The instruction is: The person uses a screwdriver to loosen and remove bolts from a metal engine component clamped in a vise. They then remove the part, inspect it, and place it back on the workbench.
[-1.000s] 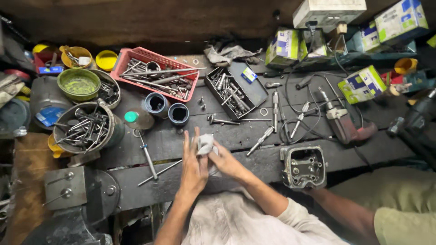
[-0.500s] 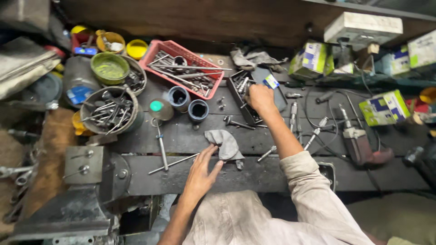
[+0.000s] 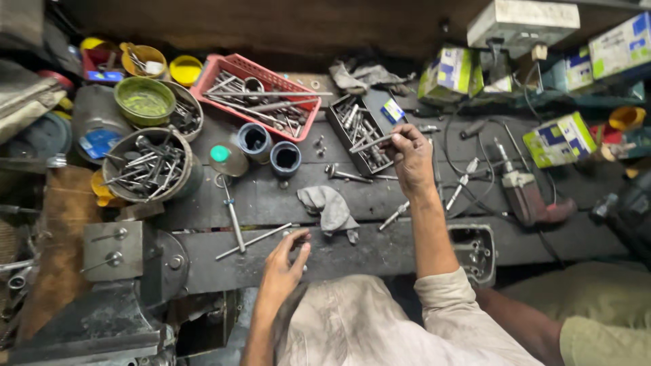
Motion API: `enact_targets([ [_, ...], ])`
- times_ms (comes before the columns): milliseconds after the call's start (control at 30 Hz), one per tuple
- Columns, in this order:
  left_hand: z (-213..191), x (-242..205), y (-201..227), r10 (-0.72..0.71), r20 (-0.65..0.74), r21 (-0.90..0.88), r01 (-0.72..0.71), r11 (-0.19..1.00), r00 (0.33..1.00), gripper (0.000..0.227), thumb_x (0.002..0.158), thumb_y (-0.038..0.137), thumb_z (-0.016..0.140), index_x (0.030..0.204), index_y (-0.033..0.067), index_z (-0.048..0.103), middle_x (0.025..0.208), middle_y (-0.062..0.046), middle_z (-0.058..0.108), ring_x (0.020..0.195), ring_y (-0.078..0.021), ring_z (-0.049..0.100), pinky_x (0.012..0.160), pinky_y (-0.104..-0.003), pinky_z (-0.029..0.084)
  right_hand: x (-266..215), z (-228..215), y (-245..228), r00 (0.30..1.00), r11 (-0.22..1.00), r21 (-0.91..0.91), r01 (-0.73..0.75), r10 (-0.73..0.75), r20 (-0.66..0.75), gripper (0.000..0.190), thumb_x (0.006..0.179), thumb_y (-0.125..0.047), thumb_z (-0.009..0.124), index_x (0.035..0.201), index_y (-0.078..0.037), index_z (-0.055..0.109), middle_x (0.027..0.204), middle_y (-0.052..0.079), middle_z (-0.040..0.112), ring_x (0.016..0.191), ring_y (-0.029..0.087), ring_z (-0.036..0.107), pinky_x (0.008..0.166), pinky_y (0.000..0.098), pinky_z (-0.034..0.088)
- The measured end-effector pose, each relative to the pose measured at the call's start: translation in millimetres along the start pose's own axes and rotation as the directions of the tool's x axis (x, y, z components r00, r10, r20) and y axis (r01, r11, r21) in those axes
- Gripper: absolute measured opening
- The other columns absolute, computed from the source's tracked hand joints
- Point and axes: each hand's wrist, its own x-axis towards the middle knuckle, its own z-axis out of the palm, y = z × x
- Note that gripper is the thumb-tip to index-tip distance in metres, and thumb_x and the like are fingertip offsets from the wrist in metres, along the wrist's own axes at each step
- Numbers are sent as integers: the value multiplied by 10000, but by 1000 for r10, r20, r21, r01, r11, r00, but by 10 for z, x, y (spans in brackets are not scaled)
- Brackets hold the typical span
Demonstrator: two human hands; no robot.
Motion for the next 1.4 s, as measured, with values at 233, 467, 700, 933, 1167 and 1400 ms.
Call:
enact_targets([
  [233,-16,25,88,83,35,53,-85,995,996,339,937,209,659,1264,119,662,1187,-85,753,1121,-225,716,859,-345,566,-319,162,-311,1000,982,188,25,-27,8,188,985,-196,553,1097,-60,489,985,122,694,882,233,726,884,394,625],
  [467,-21,-20,147,110,54,97,-115,989,992,307,962,224,652,1247,112,680,1166,-83,773,1115,-222,740,909,-337,558,-367,-279,32,994,960,279,15,-46,104,354,1124,-151,604,1424,15,519,1003,88,629,823,140,612,715,276,516],
  [700,-24,103,233,-79,129,139,61,988,988,325,944,262,624,1235,128,681,1177,-66,754,1091,-215,729,822,-347,565,-308,-602,270,998,992,-108,61,-63,-11,396,1019,-263,666,1243,57,599,1101,165,727,837,193,716,719,329,589],
  [933,143,395,233,55,209,165,-91,982,976,300,956,244,629,1207,92,690,1173,-99,747,1094,-255,714,906,-355,540,-197,-574,136,989,935,-355,12,-63,-131,314,1044,-270,604,1246,-33,647,846,60,677,550,62,478,474,226,416],
  [1167,259,699,233,60,290,165,-112,980,955,288,965,258,623,1178,77,691,1113,-101,752,1076,-269,713,919,-371,529,-49,-370,-1,999,746,-664,-49,47,-20,283,1081,-135,578,1343,-70,663,855,-13,633,740,55,521,646,203,427],
  [1400,241,824,255,3,289,168,-54,984,957,274,970,246,618,1174,80,697,1128,-109,747,1071,-274,714,911,-367,534,119,-331,-84,999,789,-612,45,-34,30,345,1007,-25,565,1351,-31,589,1059,53,741,1024,128,686,914,241,530],
])
